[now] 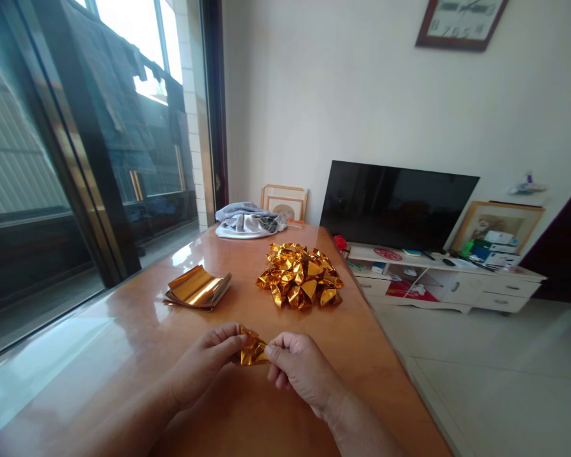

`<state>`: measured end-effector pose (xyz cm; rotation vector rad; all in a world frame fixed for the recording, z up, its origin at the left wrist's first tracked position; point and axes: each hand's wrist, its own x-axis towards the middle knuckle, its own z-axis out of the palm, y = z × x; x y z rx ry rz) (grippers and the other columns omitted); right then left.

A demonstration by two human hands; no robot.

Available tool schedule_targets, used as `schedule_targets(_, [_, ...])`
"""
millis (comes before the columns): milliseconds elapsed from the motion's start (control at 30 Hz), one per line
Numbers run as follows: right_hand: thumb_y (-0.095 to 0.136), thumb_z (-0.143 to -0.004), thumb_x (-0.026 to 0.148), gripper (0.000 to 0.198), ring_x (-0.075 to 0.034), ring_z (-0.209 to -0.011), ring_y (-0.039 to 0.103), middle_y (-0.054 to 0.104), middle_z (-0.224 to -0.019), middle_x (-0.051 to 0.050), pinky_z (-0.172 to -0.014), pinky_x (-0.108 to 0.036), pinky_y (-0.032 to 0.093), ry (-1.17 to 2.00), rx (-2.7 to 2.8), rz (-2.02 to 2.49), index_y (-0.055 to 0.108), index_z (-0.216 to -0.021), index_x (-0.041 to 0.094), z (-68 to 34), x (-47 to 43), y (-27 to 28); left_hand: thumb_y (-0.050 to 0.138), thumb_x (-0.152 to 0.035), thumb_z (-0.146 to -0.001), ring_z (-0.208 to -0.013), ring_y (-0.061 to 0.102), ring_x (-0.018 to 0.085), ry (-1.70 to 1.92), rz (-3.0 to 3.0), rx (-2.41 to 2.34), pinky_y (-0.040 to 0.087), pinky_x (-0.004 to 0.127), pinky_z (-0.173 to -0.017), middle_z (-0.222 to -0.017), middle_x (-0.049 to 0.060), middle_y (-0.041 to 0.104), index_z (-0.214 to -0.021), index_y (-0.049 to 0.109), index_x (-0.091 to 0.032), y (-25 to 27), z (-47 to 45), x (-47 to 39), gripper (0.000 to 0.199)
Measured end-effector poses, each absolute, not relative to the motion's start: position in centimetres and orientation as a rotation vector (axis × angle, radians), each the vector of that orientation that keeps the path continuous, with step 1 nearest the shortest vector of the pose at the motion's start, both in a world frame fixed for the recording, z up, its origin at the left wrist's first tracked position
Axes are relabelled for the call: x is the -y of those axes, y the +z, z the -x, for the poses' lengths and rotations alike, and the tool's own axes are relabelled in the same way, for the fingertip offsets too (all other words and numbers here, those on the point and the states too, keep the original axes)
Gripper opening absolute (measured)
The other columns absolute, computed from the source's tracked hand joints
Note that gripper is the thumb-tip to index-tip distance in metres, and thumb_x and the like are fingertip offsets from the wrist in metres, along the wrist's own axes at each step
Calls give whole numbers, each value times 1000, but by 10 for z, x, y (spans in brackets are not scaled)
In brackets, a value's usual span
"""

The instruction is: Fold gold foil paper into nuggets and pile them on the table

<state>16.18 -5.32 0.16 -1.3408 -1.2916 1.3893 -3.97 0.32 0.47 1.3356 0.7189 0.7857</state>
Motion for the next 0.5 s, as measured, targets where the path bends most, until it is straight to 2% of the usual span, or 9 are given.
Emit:
schedule_targets(300, [62, -90, 49, 31, -9, -50, 49, 65, -63, 1, -50, -21, 34, 1347, 1355, 1362, 59, -84, 18, -158, 55, -1, 64, -37, -85, -61, 47, 11, 809, -1319, -762, 35, 24, -60, -67, 0, 60, -75, 64, -14, 2, 38, -1, 24])
schedule_targets(500, [61, -88, 46, 28, -10, -48, 49, 62, -58, 3, -49, -21, 35, 1272, 1387, 1430, 58, -81, 19, -156, 55, 1, 59, -34, -86, -61, 48, 13, 795, -1326, -804, 40, 24, -58, -64, -1, 57, -72, 62, -16, 1, 39, -2, 23])
